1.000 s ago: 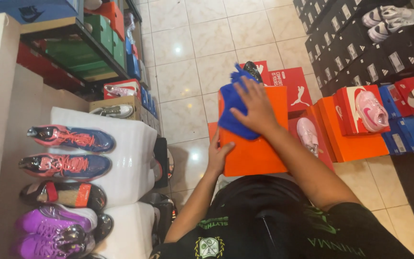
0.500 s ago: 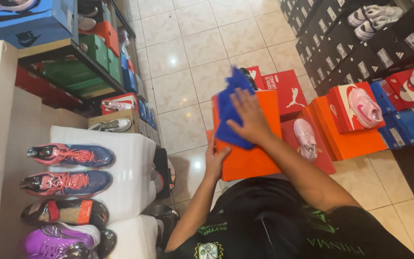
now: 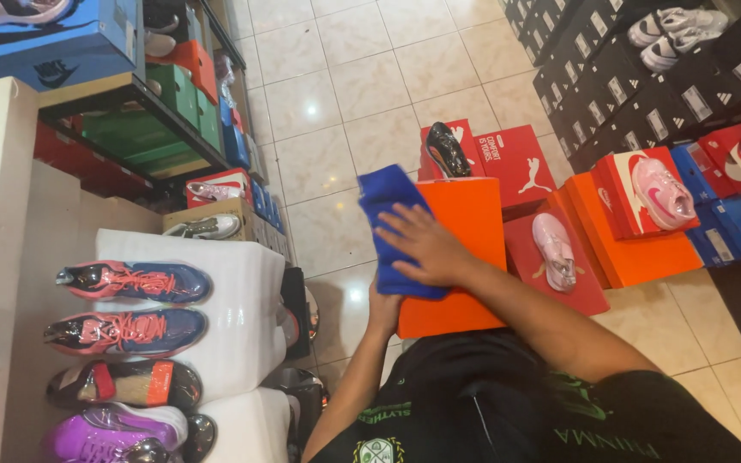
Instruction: Wiping down various shoe boxes and footwear with a cleaning cloth and organizing them on shelves.
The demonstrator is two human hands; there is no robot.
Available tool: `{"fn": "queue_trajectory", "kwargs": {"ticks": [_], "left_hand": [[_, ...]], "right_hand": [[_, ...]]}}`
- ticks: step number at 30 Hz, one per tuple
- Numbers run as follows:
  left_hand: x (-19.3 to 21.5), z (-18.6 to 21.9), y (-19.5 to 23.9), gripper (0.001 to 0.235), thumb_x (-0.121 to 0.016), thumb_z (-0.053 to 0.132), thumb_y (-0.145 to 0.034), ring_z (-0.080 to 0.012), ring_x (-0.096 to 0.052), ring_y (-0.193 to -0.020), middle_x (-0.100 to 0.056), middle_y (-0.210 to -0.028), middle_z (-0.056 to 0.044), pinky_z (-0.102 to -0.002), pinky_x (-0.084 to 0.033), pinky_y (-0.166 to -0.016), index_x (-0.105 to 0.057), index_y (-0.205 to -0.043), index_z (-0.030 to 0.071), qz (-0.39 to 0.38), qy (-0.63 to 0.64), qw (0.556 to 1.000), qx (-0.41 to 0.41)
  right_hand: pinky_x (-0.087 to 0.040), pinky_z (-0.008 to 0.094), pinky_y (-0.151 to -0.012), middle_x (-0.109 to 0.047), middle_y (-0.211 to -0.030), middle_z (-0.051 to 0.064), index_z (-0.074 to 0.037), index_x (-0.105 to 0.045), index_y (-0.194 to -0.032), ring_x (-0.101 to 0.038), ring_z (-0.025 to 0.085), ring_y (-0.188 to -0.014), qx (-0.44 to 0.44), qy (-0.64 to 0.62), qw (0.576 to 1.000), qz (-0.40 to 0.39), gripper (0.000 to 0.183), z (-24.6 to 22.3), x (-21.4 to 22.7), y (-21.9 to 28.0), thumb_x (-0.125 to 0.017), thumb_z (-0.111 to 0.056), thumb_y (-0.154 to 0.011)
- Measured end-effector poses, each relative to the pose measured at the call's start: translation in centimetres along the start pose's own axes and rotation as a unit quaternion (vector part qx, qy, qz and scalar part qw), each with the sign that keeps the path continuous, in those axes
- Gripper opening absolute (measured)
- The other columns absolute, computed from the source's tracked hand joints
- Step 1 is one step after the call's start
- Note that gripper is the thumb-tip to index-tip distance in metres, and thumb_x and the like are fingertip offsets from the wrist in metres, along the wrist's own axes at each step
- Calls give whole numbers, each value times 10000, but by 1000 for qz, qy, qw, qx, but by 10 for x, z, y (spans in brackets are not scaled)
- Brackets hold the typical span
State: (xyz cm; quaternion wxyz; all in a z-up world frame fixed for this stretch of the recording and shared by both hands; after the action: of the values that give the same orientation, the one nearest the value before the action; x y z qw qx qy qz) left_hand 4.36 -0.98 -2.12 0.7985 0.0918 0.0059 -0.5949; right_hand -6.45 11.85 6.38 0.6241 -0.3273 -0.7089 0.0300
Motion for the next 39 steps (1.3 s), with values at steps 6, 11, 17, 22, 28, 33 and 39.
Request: {"fn": "queue_trajectory", "kwargs": {"ticks": [6,11,17,22,28,33,39], "left_hand": [[-9,65,24,980,-782,375,-792,-419,-528,-1308,-361,-1602,-195,-539,-489,-1059,-305,-1626,182,18,3,999,41],[8,26,-11,881,-722,280,-842,-343,-552,-1278,-413,-1571,-143,-502,-509,-1028,-324,-1622,180,9,30,999,-24],[-25,85,6,909,-691,415,-880,-482,-486,-1346,-342,-1605,-249,-570,-439,-1086,-268,-1635,136,-14,9,1000,-2],[6,-56,-49,597,-679,232,-826,-255,-671,-1068,-670,-1218,-80,-456,-535,-932,-609,-1414,156,-16,28,999,-29],[-26,90,-3,883,-713,305,-875,-470,-446,-1388,-346,-1591,-282,-554,-387,-1125,-289,-1623,103,6,42,999,-15],[-14,67,-29,809,-656,342,-961,-413,-484,-1362,-391,-1565,-264,-543,-410,-1123,-265,-1632,117,38,54,997,-34],[10,60,-33,785,-647,257,-939,-412,-387,-1436,-351,-1598,-259,-536,-341,-1174,-288,-1613,73,51,61,995,-62]], "right_hand": [[-192,652,-1184,-252,-1654,233,-128,-338,-1607,-219,522,-1491,-173,35,984,6,775,50,10,42,-581,-445,-943],[-131,576,-1231,-234,-1692,161,-192,-339,-1608,-169,450,-1549,-14,57,998,-38,859,-13,-1,45,-623,-519,-866],[-236,588,-1199,-389,-1637,114,-206,-493,-1526,-306,436,-1503,-10,-25,1000,-17,702,44,36,45,-658,-460,-893],[-197,566,-1217,-389,-1630,129,-184,-477,-1530,-300,442,-1504,18,6,1000,-24,764,-4,12,23,-706,-313,-813],[-213,513,-1226,-409,-1635,53,-263,-533,-1514,-307,356,-1522,-8,-37,999,-5,694,55,31,54,-690,-494,-879],[-202,611,-1192,-303,-1666,153,-186,-371,-1599,-249,478,-1501,-27,5,999,-42,802,35,6,19,-623,-492,-902],[-230,575,-1203,-407,-1583,200,-127,-338,-1597,-311,460,-1486,7,-115,988,-102,921,22,33,4,-723,-494,-845]]}}
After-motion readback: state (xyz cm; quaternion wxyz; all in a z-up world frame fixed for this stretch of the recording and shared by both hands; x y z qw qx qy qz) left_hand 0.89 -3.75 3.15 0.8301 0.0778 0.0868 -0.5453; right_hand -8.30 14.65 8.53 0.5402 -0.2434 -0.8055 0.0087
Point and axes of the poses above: each hand's wrist, its own y-axis away from the middle knuckle, its own x-axis out of the back of the hand, z = x × y, the point moved 2 cm from there along -y, towards the middle knuckle
